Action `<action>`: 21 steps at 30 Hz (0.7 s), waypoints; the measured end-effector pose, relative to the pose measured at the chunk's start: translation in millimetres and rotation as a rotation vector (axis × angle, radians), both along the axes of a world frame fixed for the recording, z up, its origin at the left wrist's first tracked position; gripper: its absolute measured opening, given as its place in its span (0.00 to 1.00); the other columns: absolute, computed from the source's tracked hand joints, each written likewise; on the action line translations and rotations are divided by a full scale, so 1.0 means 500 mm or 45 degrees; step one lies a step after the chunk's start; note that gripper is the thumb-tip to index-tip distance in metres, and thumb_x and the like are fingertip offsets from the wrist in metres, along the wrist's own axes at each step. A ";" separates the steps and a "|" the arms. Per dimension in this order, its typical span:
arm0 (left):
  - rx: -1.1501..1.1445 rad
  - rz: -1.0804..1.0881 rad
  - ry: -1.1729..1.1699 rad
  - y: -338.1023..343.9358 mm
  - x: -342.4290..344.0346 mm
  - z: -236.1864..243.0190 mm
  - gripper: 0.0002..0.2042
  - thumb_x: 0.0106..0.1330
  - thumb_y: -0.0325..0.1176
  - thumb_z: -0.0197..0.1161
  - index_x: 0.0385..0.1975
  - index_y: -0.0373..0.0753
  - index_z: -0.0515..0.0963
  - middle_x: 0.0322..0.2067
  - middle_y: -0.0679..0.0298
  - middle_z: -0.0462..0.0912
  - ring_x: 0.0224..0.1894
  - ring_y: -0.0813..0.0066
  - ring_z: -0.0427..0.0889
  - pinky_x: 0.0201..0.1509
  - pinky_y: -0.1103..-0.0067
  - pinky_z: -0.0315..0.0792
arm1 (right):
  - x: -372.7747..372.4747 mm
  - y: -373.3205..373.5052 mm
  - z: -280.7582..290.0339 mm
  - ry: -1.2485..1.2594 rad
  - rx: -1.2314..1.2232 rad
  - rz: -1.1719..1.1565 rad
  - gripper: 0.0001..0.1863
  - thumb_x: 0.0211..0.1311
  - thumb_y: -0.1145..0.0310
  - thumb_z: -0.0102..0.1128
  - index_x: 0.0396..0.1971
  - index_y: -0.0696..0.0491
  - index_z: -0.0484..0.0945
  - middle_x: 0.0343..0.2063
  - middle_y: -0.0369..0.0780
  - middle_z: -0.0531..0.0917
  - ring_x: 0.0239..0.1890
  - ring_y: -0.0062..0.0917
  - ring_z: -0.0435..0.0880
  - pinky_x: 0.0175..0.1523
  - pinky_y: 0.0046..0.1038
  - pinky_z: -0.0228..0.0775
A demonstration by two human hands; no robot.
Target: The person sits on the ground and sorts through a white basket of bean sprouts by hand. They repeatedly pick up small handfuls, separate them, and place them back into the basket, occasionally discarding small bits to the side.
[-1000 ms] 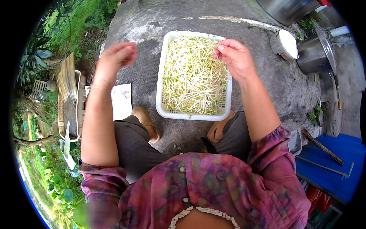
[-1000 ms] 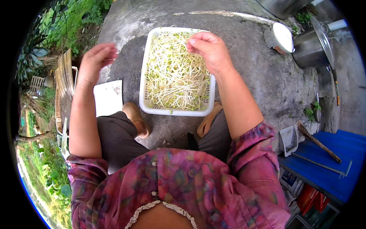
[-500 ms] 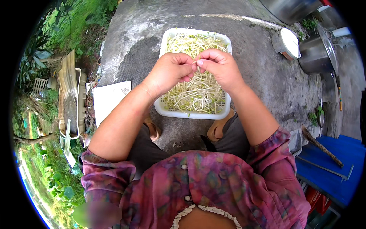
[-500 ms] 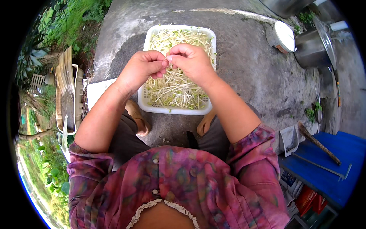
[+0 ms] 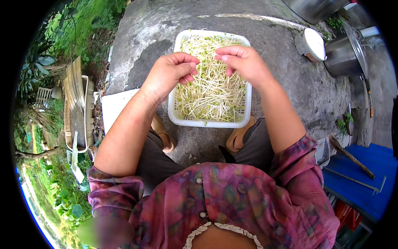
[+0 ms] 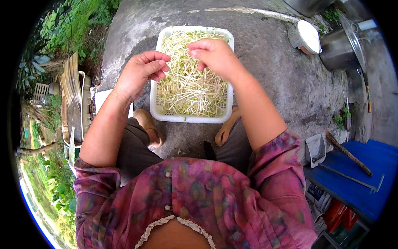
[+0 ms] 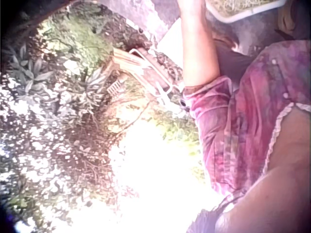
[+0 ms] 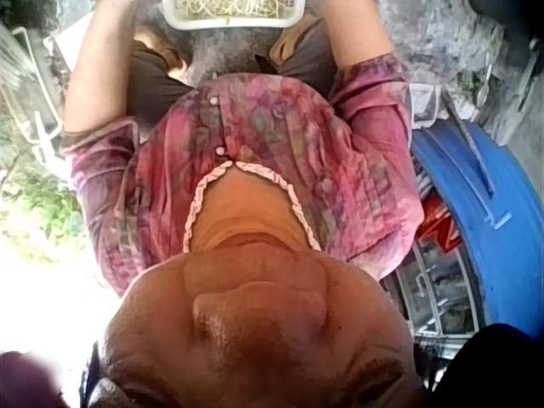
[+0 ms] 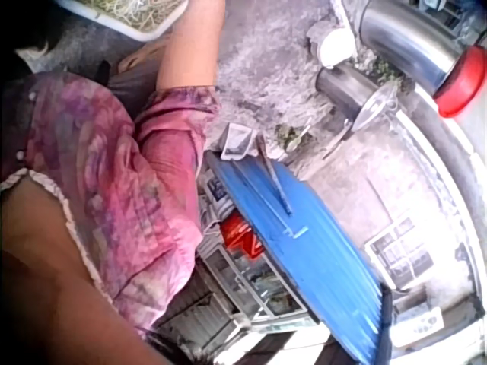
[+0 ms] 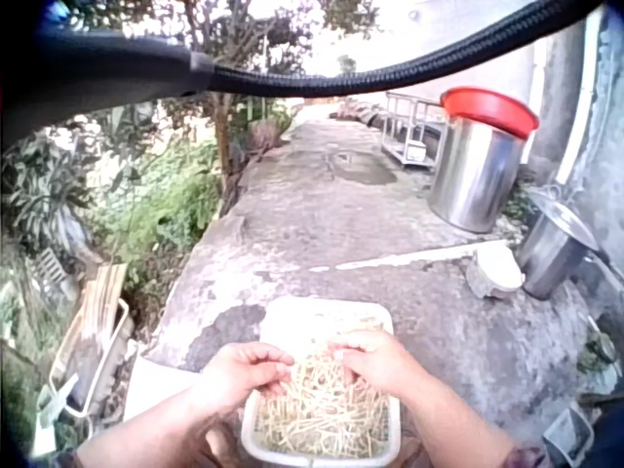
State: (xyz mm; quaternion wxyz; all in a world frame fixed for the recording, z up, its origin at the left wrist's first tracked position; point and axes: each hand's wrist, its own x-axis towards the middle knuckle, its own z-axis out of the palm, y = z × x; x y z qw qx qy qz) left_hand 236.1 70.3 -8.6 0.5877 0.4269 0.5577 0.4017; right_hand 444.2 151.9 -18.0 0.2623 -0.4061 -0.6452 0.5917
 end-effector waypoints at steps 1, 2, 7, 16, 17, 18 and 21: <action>0.011 0.006 0.012 -0.001 -0.005 0.000 0.08 0.64 0.29 0.55 0.40 0.37 0.77 0.27 0.69 0.80 0.26 0.85 0.75 0.32 0.88 0.68 | 0.011 0.015 -0.001 -0.109 0.014 -0.007 0.11 0.57 0.73 0.55 0.39 0.58 0.79 0.25 0.35 0.81 0.19 0.15 0.74 0.27 0.18 0.68; 0.021 0.011 0.025 -0.002 -0.011 -0.001 0.08 0.64 0.29 0.55 0.40 0.37 0.77 0.27 0.69 0.80 0.27 0.85 0.75 0.32 0.88 0.69 | 0.023 0.029 -0.003 -0.217 0.028 -0.015 0.11 0.58 0.73 0.55 0.40 0.58 0.79 0.26 0.35 0.81 0.20 0.14 0.73 0.27 0.18 0.68; 0.077 0.028 0.110 -0.009 -0.037 0.001 0.08 0.65 0.30 0.55 0.40 0.36 0.77 0.28 0.69 0.80 0.28 0.85 0.76 0.33 0.88 0.69 | 0.065 0.063 -0.016 -0.224 0.166 -0.291 0.09 0.56 0.74 0.57 0.37 0.58 0.80 0.25 0.32 0.79 0.18 0.13 0.70 0.25 0.17 0.65; 0.134 0.084 0.172 -0.008 -0.073 0.006 0.09 0.64 0.30 0.55 0.41 0.36 0.77 0.28 0.68 0.79 0.30 0.83 0.75 0.36 0.85 0.69 | 0.099 0.079 -0.040 -0.773 0.278 -0.103 0.02 0.52 0.75 0.59 0.26 0.56 0.80 0.20 0.31 0.78 0.18 0.12 0.71 0.23 0.17 0.64; 0.140 0.094 0.179 -0.009 -0.074 0.008 0.09 0.64 0.30 0.54 0.41 0.36 0.77 0.28 0.68 0.79 0.30 0.83 0.75 0.36 0.85 0.69 | 0.099 0.078 -0.048 -0.739 0.291 -0.084 0.02 0.51 0.75 0.59 0.26 0.56 0.80 0.20 0.31 0.78 0.18 0.12 0.71 0.23 0.17 0.64; 0.146 0.105 0.185 -0.010 -0.076 0.011 0.09 0.64 0.30 0.54 0.41 0.36 0.77 0.28 0.68 0.79 0.30 0.83 0.75 0.36 0.85 0.69 | 0.098 0.076 -0.059 -0.705 0.305 -0.064 0.02 0.51 0.75 0.59 0.26 0.56 0.80 0.20 0.31 0.78 0.18 0.12 0.71 0.23 0.17 0.64; 0.168 0.117 0.239 -0.010 -0.081 0.017 0.09 0.64 0.29 0.54 0.41 0.35 0.77 0.28 0.68 0.79 0.29 0.83 0.75 0.36 0.85 0.69 | 0.076 0.059 -0.046 -0.608 0.351 -0.042 0.04 0.50 0.76 0.60 0.28 0.56 0.80 0.21 0.31 0.79 0.20 0.12 0.73 0.25 0.18 0.66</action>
